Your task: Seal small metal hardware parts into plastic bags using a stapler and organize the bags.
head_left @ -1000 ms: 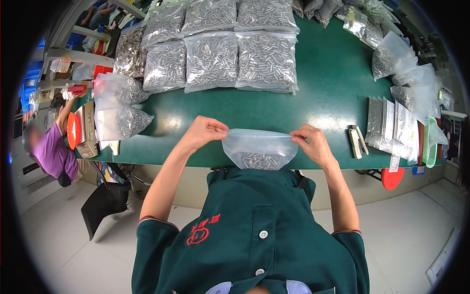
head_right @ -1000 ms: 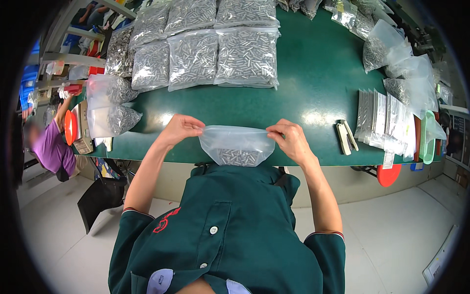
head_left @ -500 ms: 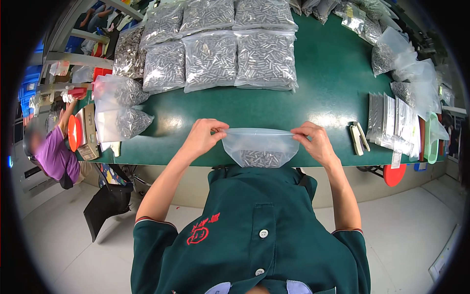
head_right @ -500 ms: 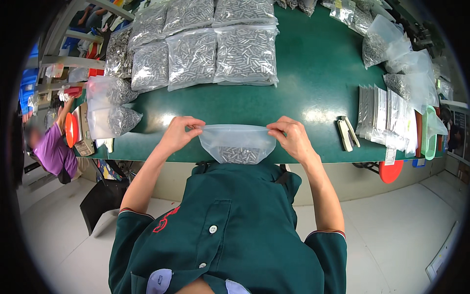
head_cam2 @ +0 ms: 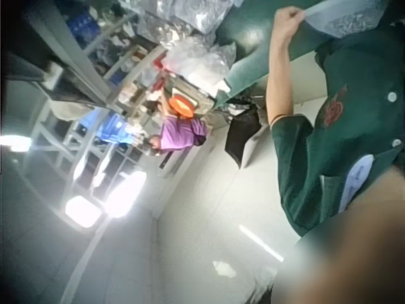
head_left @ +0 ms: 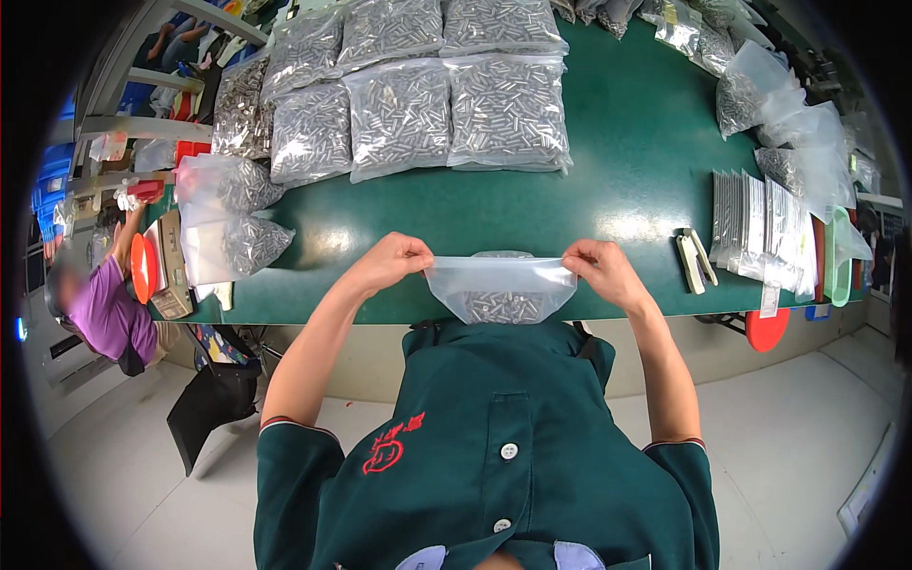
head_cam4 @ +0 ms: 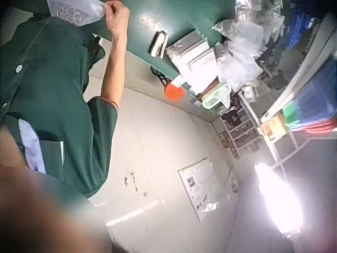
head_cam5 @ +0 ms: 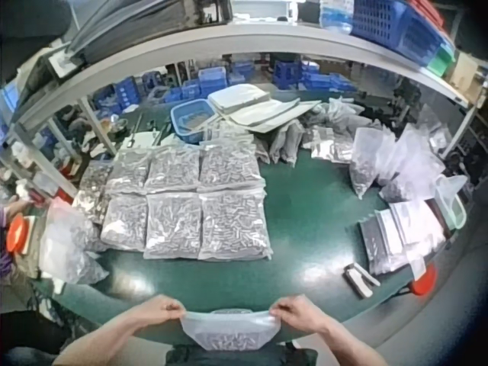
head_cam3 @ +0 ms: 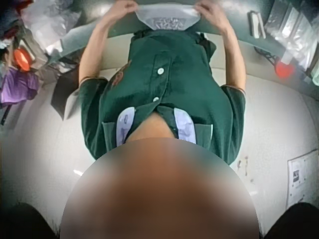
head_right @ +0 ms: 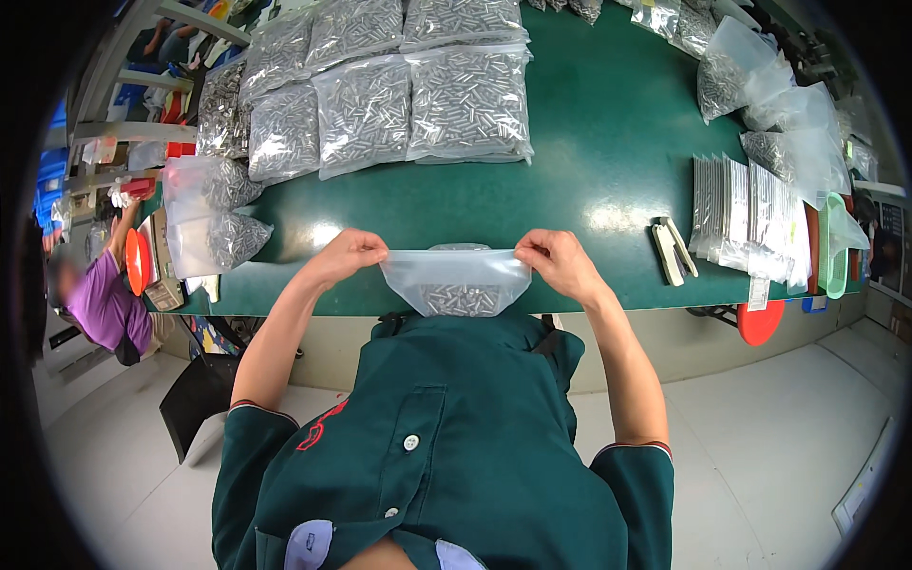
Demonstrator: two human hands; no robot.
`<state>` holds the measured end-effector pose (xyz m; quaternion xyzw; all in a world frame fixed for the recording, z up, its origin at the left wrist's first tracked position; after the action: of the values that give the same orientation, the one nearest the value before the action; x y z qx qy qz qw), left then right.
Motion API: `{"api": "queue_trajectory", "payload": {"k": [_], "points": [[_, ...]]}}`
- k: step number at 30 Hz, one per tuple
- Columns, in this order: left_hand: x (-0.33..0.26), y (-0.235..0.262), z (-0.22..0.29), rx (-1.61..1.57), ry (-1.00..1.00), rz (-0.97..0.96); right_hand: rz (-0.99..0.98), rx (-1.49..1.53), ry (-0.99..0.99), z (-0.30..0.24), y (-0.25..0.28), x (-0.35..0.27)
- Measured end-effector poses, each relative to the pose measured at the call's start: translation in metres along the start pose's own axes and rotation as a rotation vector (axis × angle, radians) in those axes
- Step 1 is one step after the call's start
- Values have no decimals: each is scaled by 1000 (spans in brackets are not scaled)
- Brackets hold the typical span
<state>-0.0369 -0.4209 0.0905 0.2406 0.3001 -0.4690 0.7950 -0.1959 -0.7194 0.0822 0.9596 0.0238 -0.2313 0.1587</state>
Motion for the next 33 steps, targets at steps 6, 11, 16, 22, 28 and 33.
{"api": "queue_trajectory", "payload": {"k": [6,11,16,22,28,33], "points": [[36,2,-37,-119,73,-104,-105,389,-140,51,-16,22],[53,-11,-65,-126,127,-117,-109,596,-148,76,-37,26],[50,-15,-54,-163,102,-114,-84,652,-178,64,-26,26],[40,-1,-14,105,-118,-41,-100,358,-124,12,4,12],[38,-55,24,511,-490,157,-75,344,-144,16,2,11],[47,-80,18,682,-512,443,-57,408,-153,31,-7,18]]}}
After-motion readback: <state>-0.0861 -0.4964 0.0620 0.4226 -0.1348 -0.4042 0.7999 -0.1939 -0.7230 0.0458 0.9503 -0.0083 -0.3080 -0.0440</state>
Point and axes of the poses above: each hand's wrist, its own x-axis towards the middle knuckle, its own y-axis out of the back of the hand, z = x × y, the point moved 1 cm from there along x, towards the middle knuckle, and after that the axes turned 2 degrees about -y, right-handed, at the moved point
